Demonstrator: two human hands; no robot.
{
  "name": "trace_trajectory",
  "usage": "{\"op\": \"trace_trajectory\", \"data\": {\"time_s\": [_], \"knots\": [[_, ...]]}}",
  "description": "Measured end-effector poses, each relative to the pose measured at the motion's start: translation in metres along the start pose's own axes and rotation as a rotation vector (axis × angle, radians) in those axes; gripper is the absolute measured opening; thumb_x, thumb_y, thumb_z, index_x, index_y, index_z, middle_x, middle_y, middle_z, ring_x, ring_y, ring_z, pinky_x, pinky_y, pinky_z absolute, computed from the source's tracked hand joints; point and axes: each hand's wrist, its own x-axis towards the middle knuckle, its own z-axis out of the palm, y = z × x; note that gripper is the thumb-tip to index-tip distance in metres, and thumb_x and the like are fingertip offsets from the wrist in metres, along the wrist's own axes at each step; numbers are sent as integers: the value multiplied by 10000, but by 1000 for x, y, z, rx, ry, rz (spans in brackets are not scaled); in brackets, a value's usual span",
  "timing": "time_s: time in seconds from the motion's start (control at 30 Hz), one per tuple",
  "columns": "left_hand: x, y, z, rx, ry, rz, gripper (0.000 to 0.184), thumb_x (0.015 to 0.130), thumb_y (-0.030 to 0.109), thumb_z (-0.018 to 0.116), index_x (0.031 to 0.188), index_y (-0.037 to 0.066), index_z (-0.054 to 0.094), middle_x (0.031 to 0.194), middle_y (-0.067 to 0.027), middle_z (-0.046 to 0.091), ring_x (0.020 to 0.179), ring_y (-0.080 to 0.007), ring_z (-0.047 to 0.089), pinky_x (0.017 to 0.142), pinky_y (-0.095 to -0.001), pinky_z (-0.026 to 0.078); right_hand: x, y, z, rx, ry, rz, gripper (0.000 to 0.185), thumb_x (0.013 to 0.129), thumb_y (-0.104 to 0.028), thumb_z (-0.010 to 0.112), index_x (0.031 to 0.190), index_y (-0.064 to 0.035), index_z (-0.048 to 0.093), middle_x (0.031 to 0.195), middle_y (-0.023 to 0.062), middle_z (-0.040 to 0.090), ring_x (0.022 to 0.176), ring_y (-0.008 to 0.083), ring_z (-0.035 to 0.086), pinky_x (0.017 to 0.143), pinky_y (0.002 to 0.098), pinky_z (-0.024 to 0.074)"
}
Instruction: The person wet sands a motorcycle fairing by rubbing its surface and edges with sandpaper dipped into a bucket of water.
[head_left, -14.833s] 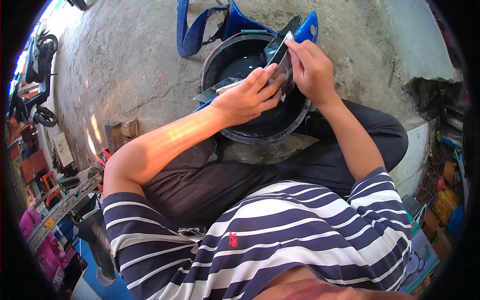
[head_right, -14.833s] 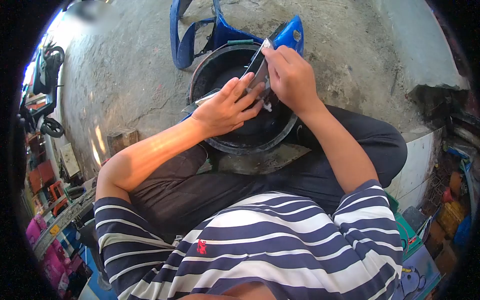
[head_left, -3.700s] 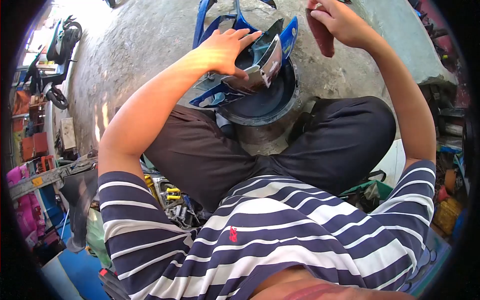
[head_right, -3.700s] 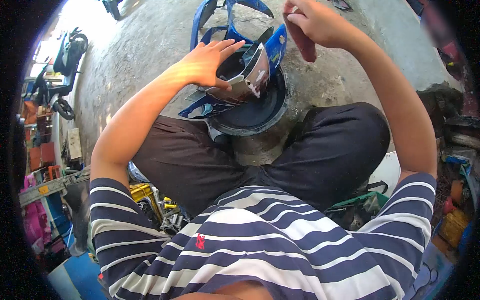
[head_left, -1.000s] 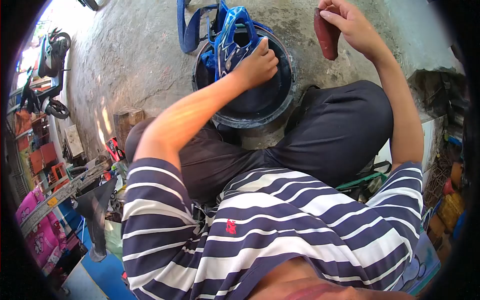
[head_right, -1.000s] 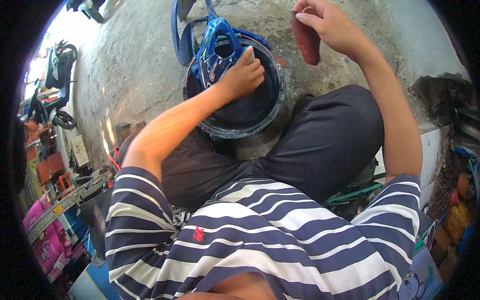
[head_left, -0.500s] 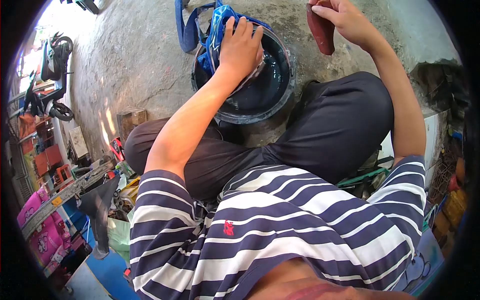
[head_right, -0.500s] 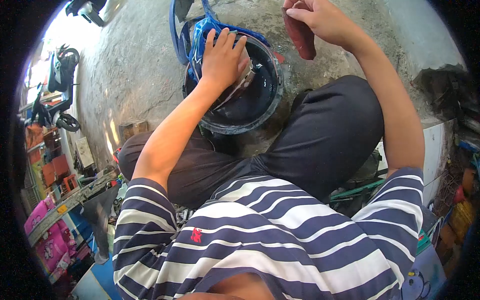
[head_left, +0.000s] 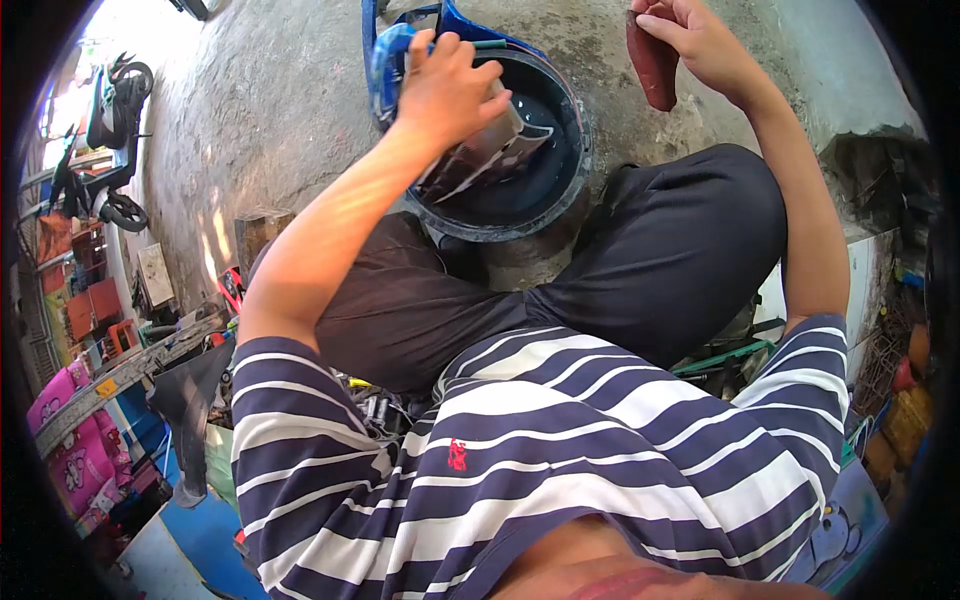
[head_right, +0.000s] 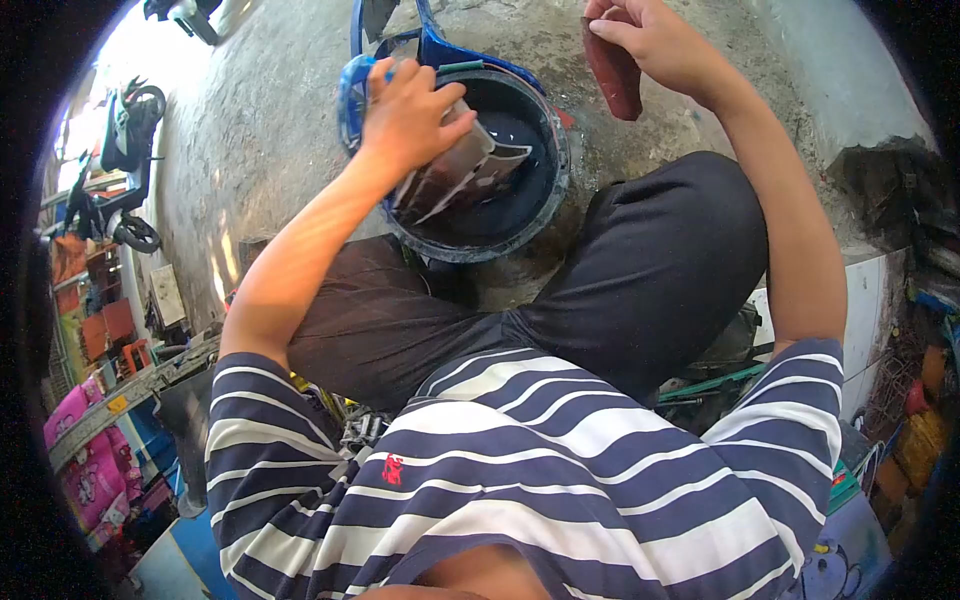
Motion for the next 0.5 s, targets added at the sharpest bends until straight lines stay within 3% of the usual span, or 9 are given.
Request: {"op": "trace_trajectory", "data": {"time_s": [0.23,0.37,0.4,0.5], "knots": [[3,-52,-68,-46,111,92,197,847,376,809,925,198,843,841,23,659,1004,-196,629,1096,-511,305,0,-3,1,-48,24,-17,107,1104,-96,553,1168,-28,606,923,71,730,816,165,694,783,358,576],[19,-87,-99,-33,26,136,186,825,333,801,915,176,842,870,23,684,1014,-192,628,1077,-508,319,1,2,0,-79,52,-33,128,1105,-106,560,1201,-32,600,921,93,730,818,195,719,781,372,586],[26,-88,-103,-163,121,88,176,698,319,756,692,144,776,708,-50,607,852,-276,606,977,-539,362,2,3,-1,-136,57,-55,146,1109,-138,570,1215,-47,613,966,75,729,876,174,697,828,362,565],[44,-106,-111,-179,72,167,229,687,324,748,635,106,702,680,-68,593,819,-288,605,935,-525,378,0,3,-3,-255,77,-90,183,1117,-203,588,1242,-78,636,1057,37,726,989,132,652,921,344,523]]}}
